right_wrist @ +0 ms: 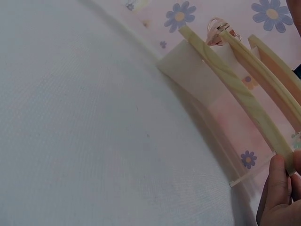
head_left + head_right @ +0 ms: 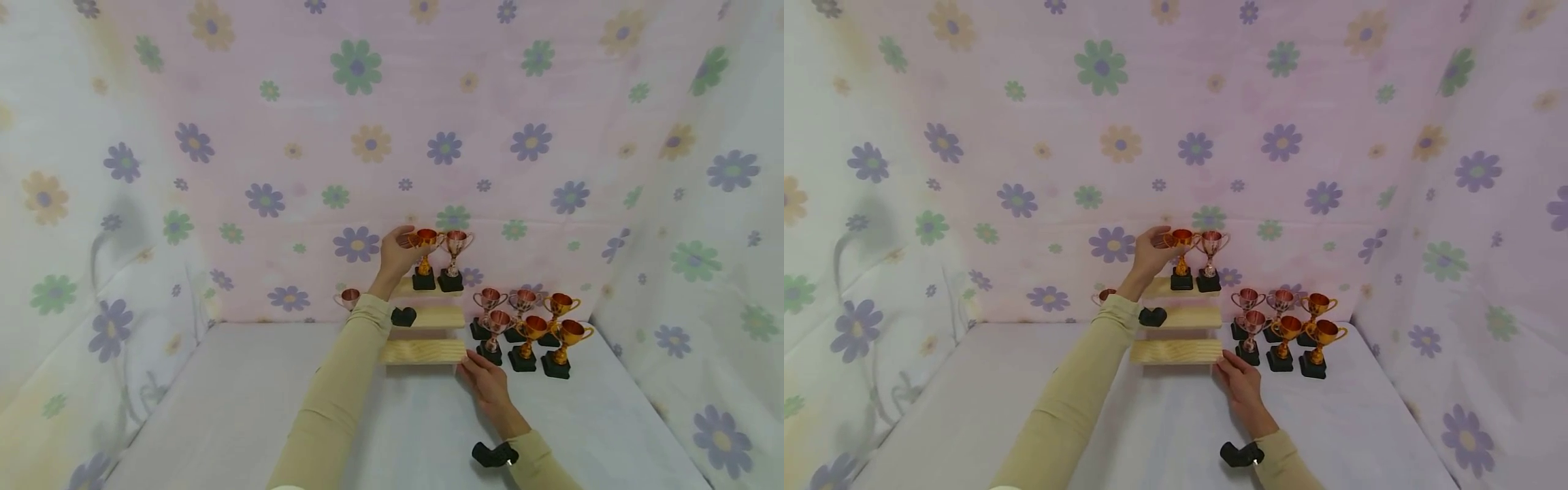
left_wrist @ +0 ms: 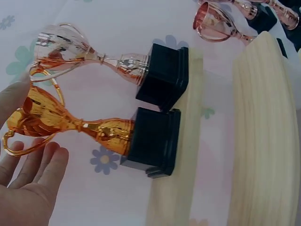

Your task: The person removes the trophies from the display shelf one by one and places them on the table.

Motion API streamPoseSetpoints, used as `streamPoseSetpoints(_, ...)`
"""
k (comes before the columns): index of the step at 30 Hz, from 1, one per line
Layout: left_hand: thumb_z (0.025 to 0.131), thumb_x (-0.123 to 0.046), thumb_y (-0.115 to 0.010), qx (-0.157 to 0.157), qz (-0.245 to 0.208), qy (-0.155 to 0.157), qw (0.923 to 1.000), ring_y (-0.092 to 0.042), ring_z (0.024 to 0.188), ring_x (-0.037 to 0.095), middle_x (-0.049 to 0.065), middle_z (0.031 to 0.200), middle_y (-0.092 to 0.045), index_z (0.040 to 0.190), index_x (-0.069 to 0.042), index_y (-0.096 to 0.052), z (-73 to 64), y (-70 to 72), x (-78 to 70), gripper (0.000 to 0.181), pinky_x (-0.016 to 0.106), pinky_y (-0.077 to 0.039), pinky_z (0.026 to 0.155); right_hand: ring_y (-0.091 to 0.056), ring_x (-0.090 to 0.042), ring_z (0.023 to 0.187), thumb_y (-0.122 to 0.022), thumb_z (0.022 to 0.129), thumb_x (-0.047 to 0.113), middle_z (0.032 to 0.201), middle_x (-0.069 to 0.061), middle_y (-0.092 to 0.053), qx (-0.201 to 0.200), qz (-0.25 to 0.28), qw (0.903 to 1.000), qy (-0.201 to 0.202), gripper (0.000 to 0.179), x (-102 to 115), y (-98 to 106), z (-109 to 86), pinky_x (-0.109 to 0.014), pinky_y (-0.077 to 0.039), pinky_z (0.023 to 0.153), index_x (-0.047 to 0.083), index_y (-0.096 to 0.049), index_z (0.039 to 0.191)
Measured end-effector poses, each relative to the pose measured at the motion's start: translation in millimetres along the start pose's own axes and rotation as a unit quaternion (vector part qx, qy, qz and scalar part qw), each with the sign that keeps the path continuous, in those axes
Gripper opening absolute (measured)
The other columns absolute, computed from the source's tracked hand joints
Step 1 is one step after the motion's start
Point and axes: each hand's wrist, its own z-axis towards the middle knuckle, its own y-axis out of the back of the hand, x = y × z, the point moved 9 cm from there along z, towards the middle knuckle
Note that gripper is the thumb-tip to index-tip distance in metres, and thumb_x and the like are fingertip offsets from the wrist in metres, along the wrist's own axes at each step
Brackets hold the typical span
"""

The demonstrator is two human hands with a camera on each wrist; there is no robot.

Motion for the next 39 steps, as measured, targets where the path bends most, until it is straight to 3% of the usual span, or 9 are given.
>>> streamPoseSetpoints(4,0.085,-0.016,-0.084,-0.01,-0.021,0.004,0.9997,-0.06,0.119,0.032,0.015,0.13,-0.063,0.137,-0.008,-0.059,0.9,-0.9,9.3,0.059,0.042,-0.057,0.099,-0.069,-0.01,0.098,-0.063,0.1,0.002,0.143,-0.026,-0.053,-0.004,0.004,1.0,0.007,0.049,0,-1,-1.8,-0.027,-0.058,0.095,-0.01,-0.047,0.145)
streamPoseSetpoints(13,0.085,-0.016,-0.084,-0.034,-0.018,-0.037,0.9986,-0.067,0.108,0.03,0.014,0.119,-0.068,0.13,-0.006,-0.065,1.0,1.2,12.5,0.049,0.039,-0.062,0.089,-0.07,-0.01,0.098,-0.062,0.1,0.003,0.143,-0.026,-0.052,-0.012,-0.001,0.9999,0.006,0.048,-1,-1,0.6,-0.026,-0.058,0.094,-0.008,-0.049,0.145)
streamPoseSetpoints(24,0.084,-0.019,-0.085,-0.033,0.005,-0.062,0.9975,-0.065,0.101,0.029,0.012,0.114,-0.069,0.126,-0.009,-0.069,0.0,-2.1,2.0,0.046,0.038,-0.06,0.081,-0.069,-0.01,0.098,-0.063,0.1,0.003,0.14,-0.023,-0.055,-0.01,0.011,0.9999,0.008,0.05,-1,0,1.3,-0.027,-0.058,0.093,-0.009,-0.047,0.145)
streamPoseSetpoints(30,0.082,-0.015,-0.086,-0.041,0.01,-0.084,0.9956,-0.066,0.098,0.029,0.013,0.109,-0.07,0.123,-0.008,-0.07,-1.9,4.2,-1.0,0.044,0.033,-0.06,0.075,-0.069,-0.01,0.1,-0.062,0.1,0.004,0.148,-0.027,-0.048,-0.004,0.005,1.0,-0.002,0.05,-1,-1,4.2,-0.027,-0.057,0.095,-0.007,-0.047,0.147)
streamPoseSetpoints(39,0.082,-0.003,-0.084,-0.042,-0.033,-0.152,0.9869,-0.067,0.101,0.033,0.019,0.107,-0.066,0.121,-0.002,-0.07,-16.4,27.9,-14.4,0.042,0.039,-0.062,0.09,-0.068,-0.01,0.102,-0.062,0.101,0.007,0.152,-0.028,-0.043,0.004,-0.005,0.9999,-0.009,0.052,2,-1,9.8,-0.03,-0.054,0.101,-0.005,-0.045,0.149)
